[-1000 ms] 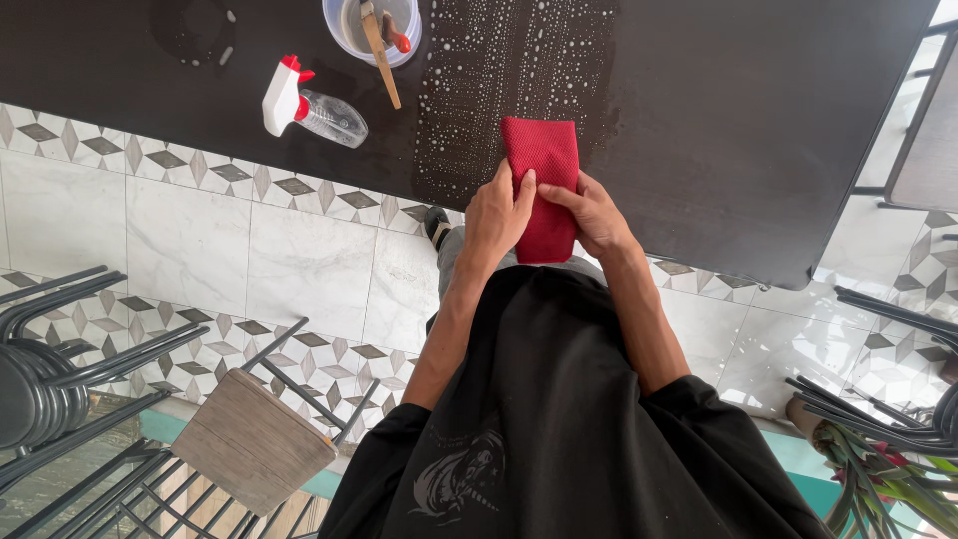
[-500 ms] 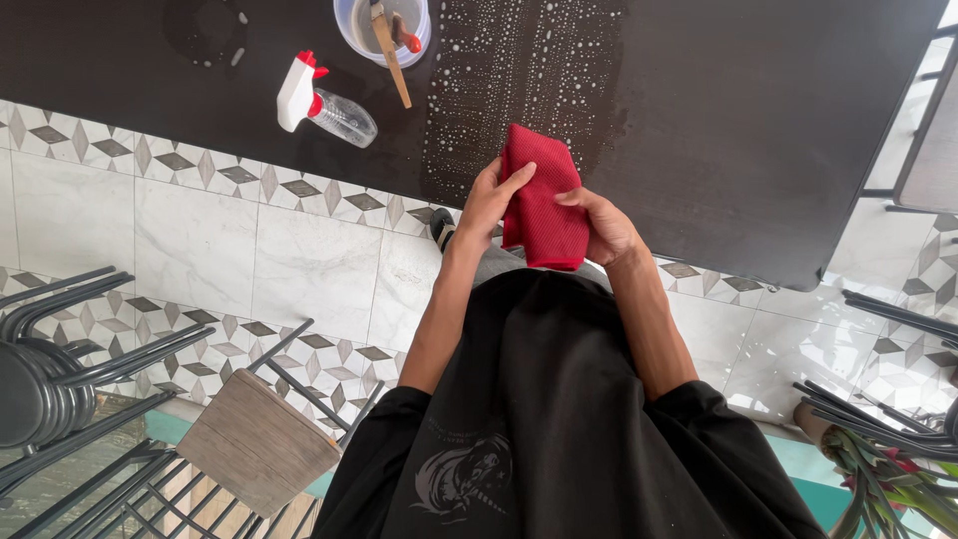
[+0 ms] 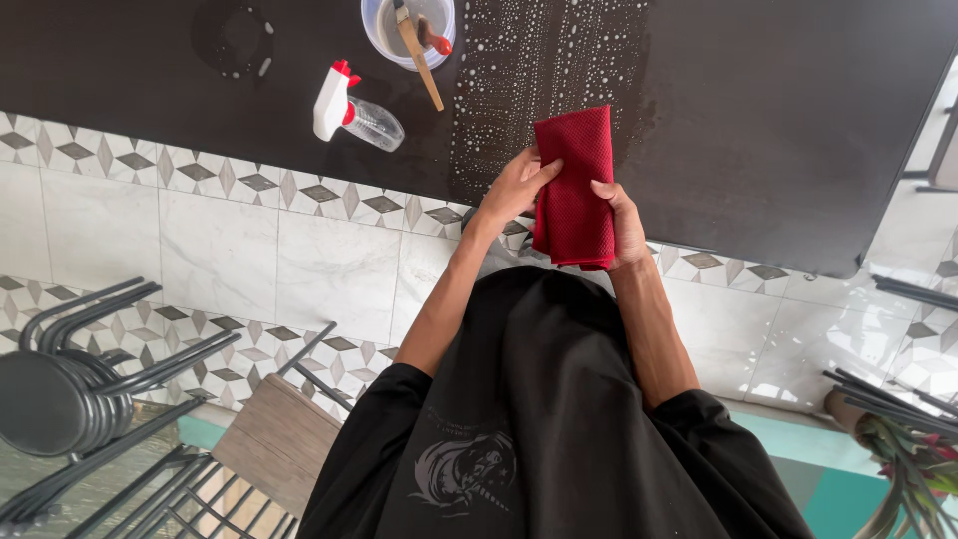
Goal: The person sprays a cleaning solution onto a dark tabletop and scrubs the surface with a small brush. They then wipe the area with a red cloth, spreading and removing the foam to clean the table.
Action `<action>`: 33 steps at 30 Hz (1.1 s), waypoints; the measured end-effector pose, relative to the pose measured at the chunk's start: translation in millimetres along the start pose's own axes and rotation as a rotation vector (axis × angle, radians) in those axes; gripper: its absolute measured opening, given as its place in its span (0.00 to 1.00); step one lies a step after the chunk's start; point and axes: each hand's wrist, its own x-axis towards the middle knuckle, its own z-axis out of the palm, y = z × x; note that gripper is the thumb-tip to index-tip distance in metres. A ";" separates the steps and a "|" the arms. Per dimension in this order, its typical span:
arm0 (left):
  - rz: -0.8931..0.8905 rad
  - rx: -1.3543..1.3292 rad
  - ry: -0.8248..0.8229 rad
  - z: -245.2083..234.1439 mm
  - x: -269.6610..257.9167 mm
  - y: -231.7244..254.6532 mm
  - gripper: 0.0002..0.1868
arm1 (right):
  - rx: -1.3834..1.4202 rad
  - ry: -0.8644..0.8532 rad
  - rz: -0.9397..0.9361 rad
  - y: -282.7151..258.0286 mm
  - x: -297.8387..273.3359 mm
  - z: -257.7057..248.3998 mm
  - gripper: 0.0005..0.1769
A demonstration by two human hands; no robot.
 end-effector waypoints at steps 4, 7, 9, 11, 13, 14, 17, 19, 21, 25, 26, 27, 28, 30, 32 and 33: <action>-0.103 0.237 0.227 -26.4 -2.9 -30.6 0.27 | -0.219 0.082 -0.074 22.3 16.3 4.3 0.31; -0.042 0.015 0.438 -62.9 -6.9 -53.9 0.23 | -0.465 0.340 -0.217 44.0 31.4 3.6 0.28; 0.041 0.078 0.554 -96.1 -19.6 -65.4 0.17 | -0.512 0.459 -0.355 57.3 33.9 -1.8 0.28; 0.082 0.503 0.562 -126.4 -38.8 -70.0 0.13 | -0.605 0.560 -0.424 62.8 32.2 -10.6 0.33; 0.301 0.794 0.484 -152.2 -46.7 -63.7 0.11 | -0.716 0.668 -0.471 68.0 32.5 -16.7 0.37; 0.412 0.935 0.440 -162.0 -46.4 -58.7 0.11 | -0.781 0.728 -0.481 69.4 32.7 -20.4 0.38; 0.479 1.103 0.366 -183.6 -27.1 -44.9 0.09 | -0.927 0.925 -0.389 76.4 36.2 -32.9 0.41; 0.528 1.270 0.306 -196.5 -13.2 -41.2 0.08 | -1.067 1.047 -0.346 85.0 38.0 -41.5 0.40; 0.598 1.396 0.199 -200.9 0.7 -46.7 0.10 | -1.282 1.153 -0.358 96.9 38.5 -48.7 0.38; 0.677 1.521 0.016 -209.6 17.5 -67.2 0.11 | -1.407 1.284 -0.242 131.6 50.7 -53.1 0.36; 0.669 1.536 0.004 -210.0 20.7 -71.3 0.11 | -1.448 1.313 -0.263 140.1 53.7 -51.5 0.36; 0.685 1.518 0.002 -211.9 23.1 -74.0 0.11 | -1.490 1.342 -0.284 145.6 57.4 -50.4 0.35; 0.704 1.500 0.003 -215.0 25.1 -75.7 0.11 | -1.478 1.354 -0.258 148.5 62.4 -50.8 0.35; 0.717 1.477 0.004 -218.6 27.3 -78.5 0.10 | -1.454 1.380 -0.207 151.8 72.0 -50.7 0.35; 0.709 1.465 0.007 -219.8 29.0 -79.8 0.10 | -1.464 1.373 -0.163 149.4 83.7 -50.4 0.37; 0.707 1.453 0.006 -218.9 30.3 -80.5 0.10 | -1.468 1.369 -0.143 146.4 89.2 -50.5 0.38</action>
